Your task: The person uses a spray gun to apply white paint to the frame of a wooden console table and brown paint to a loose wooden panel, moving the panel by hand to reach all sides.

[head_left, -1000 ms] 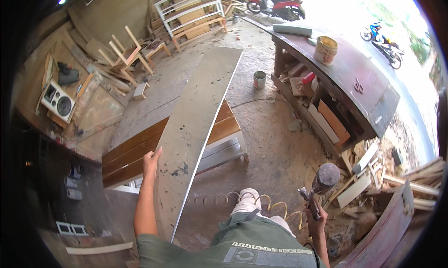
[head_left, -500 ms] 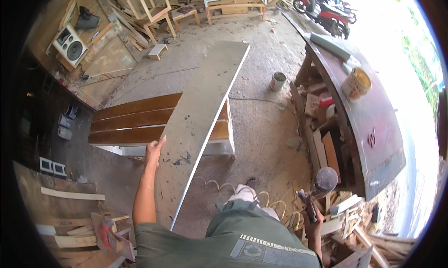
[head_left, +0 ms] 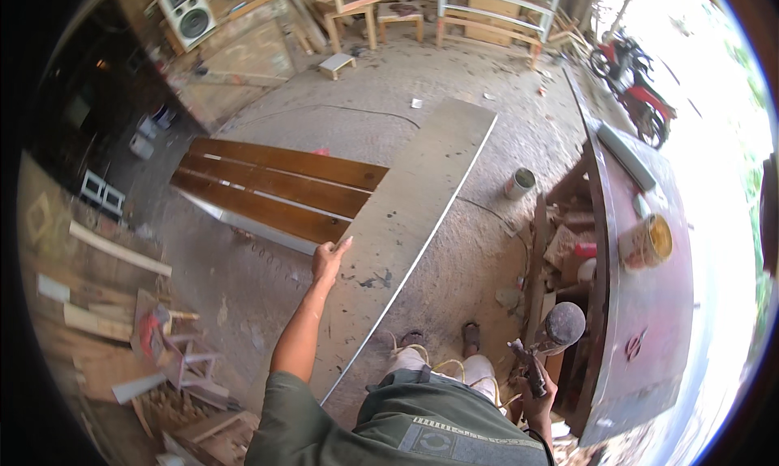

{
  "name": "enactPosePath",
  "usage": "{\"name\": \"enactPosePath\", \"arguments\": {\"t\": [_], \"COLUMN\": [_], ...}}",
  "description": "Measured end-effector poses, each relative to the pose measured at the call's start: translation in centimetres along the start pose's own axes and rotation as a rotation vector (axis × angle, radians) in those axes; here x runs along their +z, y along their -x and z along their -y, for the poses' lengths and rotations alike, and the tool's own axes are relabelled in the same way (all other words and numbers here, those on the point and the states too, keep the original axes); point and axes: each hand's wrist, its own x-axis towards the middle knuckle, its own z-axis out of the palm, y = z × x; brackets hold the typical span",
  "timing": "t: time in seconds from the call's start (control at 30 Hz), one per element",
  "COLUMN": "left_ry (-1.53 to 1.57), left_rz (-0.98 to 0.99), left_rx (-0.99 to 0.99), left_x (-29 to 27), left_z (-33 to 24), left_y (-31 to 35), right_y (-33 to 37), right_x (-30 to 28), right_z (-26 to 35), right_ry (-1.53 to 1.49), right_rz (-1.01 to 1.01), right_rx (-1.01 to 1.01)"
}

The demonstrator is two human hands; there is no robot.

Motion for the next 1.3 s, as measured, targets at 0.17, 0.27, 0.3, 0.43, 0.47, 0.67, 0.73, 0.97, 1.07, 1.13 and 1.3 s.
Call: {"name": "enactPosePath", "arguments": {"t": [0.17,0.27,0.3,0.43,0.47,0.67,0.73,0.97,1.07,1.13,1.3], "left_ry": [-0.157,-0.174,-0.157,-0.286,-0.278,-0.16,-0.141,-0.077,-0.148,-0.2,-0.233], "left_rz": [-0.157,-0.212,-0.204,-0.28,-0.294,-0.304,-0.298,-0.324,-0.339,-0.384,-0.388], "left_rx": [-0.028,-0.114,-0.146,-0.205,-0.198,-0.181,-0.237,-0.22,-0.295,-0.315,-0.301], "left_x": [3.7,4.6,4.7,4.4,4.4,4.6,4.5,4.4,4.4,4.8,4.7], "left_z": [1.9,1.9,1.7,1.3,1.4,2.3,1.9,3.6,4.5,4.0,3.7], "left_y": [0.8,2.0,2.0,1.6,1.4,0.1,-0.4,-1.7,-2.5,-2.3,-2.0], "right_y": [-6.7,-9.4,-10.3,-13.1,-13.6,-15.0,-15.2,-15.1,-15.1,-15.0,-15.2], "right_x": [-3.6,-6.2,-7.1,-8.8,-9.0,-8.5,-8.0,-7.3,-7.3,-7.3,-7.2], "right_z": [-2.1,-3.5,-4.7,-5.8,-5.9,-5.3,-5.1,-5.0,-4.7,-5.5,-5.8], "right_ry": [-0.041,-0.027,-0.022,-0.003,-0.013,-0.027,-0.008,-0.057,-0.058,-0.045,-0.05], "right_rz": [0.147,0.206,0.222,0.267,0.278,0.322,0.318,0.301,0.294,0.31,0.32], "right_rx": [-0.014,-0.072,-0.073,-0.059,-0.018,-0.094,-0.166,-0.131,-0.111,-0.081,-0.109]}}
